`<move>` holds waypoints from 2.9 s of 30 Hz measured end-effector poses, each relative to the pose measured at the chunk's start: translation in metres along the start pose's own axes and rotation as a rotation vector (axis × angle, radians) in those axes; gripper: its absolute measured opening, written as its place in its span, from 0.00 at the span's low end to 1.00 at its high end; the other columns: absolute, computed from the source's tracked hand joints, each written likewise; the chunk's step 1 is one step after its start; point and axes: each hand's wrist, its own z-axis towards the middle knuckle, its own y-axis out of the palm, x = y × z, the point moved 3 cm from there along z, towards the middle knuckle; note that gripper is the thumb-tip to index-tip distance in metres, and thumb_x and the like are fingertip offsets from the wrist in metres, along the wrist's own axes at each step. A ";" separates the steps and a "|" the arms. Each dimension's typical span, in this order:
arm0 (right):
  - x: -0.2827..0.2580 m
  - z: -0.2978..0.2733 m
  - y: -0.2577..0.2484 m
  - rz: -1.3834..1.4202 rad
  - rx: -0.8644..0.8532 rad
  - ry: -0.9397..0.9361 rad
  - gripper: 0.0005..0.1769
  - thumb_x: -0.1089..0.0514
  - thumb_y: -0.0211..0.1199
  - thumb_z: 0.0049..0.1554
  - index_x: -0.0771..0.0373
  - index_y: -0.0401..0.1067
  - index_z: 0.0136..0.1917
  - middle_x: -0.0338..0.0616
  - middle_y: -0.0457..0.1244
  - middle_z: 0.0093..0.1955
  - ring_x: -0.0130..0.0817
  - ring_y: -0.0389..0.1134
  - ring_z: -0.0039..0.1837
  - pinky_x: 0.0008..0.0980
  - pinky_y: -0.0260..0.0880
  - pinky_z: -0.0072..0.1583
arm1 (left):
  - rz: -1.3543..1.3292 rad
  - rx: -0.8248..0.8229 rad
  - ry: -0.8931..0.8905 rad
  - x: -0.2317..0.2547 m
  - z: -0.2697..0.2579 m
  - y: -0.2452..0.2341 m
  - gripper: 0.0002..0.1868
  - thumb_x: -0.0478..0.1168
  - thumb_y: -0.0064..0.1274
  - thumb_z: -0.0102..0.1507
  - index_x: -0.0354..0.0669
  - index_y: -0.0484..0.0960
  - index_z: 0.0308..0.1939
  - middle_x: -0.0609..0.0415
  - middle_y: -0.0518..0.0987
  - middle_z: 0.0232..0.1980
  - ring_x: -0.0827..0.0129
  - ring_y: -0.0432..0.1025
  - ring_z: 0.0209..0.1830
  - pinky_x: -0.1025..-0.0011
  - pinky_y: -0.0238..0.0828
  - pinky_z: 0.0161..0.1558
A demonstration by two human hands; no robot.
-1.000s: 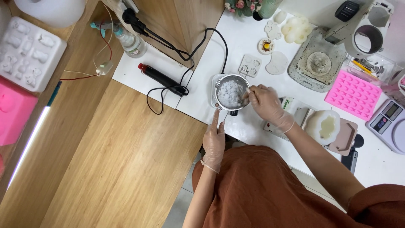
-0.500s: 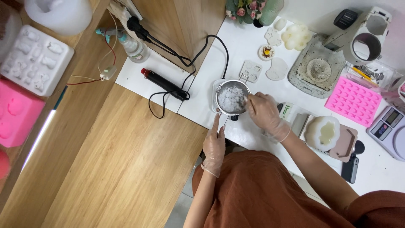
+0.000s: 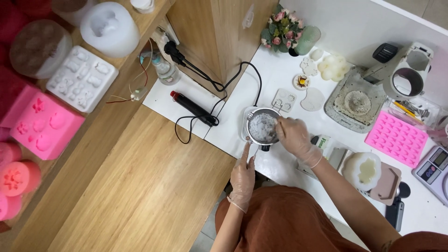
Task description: Melting wax flakes in a small pot on an electric heater for candle making.
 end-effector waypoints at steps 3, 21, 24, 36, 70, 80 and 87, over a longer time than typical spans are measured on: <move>-0.011 0.007 0.004 0.185 0.039 -0.162 0.12 0.55 0.54 0.66 0.65 0.74 0.50 0.51 0.69 0.39 0.42 0.71 0.39 0.40 0.74 0.44 | -0.021 0.043 0.036 -0.005 0.000 0.006 0.32 0.47 0.51 0.69 0.73 0.62 0.76 0.50 0.81 0.31 0.59 0.76 0.25 0.58 0.75 0.29; -0.008 0.017 0.002 0.066 0.164 -0.098 0.13 0.56 0.53 0.64 0.68 0.72 0.53 0.57 0.70 0.45 0.52 0.73 0.43 0.45 0.75 0.47 | 0.017 0.002 0.020 0.006 0.001 -0.001 0.31 0.47 0.51 0.69 0.75 0.61 0.76 0.50 0.83 0.31 0.59 0.77 0.23 0.60 0.75 0.26; -0.004 0.010 -0.001 0.147 0.144 0.026 0.12 0.59 0.53 0.63 0.68 0.71 0.55 0.57 0.70 0.44 0.51 0.74 0.42 0.43 0.76 0.47 | -0.007 -0.010 0.011 0.003 0.002 0.000 0.32 0.48 0.50 0.69 0.72 0.60 0.76 0.51 0.84 0.36 0.60 0.79 0.25 0.62 0.77 0.25; 0.005 -0.002 -0.011 0.103 0.118 -0.053 0.11 0.58 0.57 0.59 0.66 0.73 0.52 0.55 0.70 0.42 0.50 0.73 0.42 0.44 0.75 0.47 | -0.028 0.010 0.020 -0.002 0.006 0.005 0.33 0.45 0.53 0.67 0.69 0.61 0.75 0.50 0.85 0.35 0.63 0.82 0.31 0.64 0.79 0.30; 0.013 -0.032 -0.009 -0.096 0.094 -0.211 0.11 0.53 0.57 0.62 0.58 0.77 0.50 0.44 0.71 0.42 0.35 0.69 0.41 0.38 0.65 0.48 | 0.005 0.068 0.104 -0.010 -0.001 0.011 0.32 0.47 0.52 0.68 0.69 0.62 0.76 0.49 0.82 0.33 0.58 0.77 0.24 0.59 0.75 0.24; 0.005 -0.045 -0.012 0.030 0.140 -0.302 0.09 0.54 0.56 0.64 0.58 0.76 0.49 0.41 0.70 0.44 0.36 0.69 0.45 0.39 0.66 0.51 | -0.022 0.029 0.055 0.004 -0.001 0.005 0.31 0.45 0.51 0.69 0.64 0.63 0.76 0.49 0.80 0.28 0.63 0.74 0.21 0.63 0.72 0.24; 0.025 -0.027 -0.005 -0.052 0.144 -0.218 0.08 0.54 0.58 0.66 0.56 0.77 0.51 0.39 0.72 0.49 0.34 0.69 0.47 0.38 0.64 0.51 | 0.049 -0.017 0.012 0.005 -0.003 0.002 0.30 0.46 0.50 0.71 0.65 0.63 0.77 0.48 0.79 0.25 0.62 0.72 0.19 0.61 0.70 0.25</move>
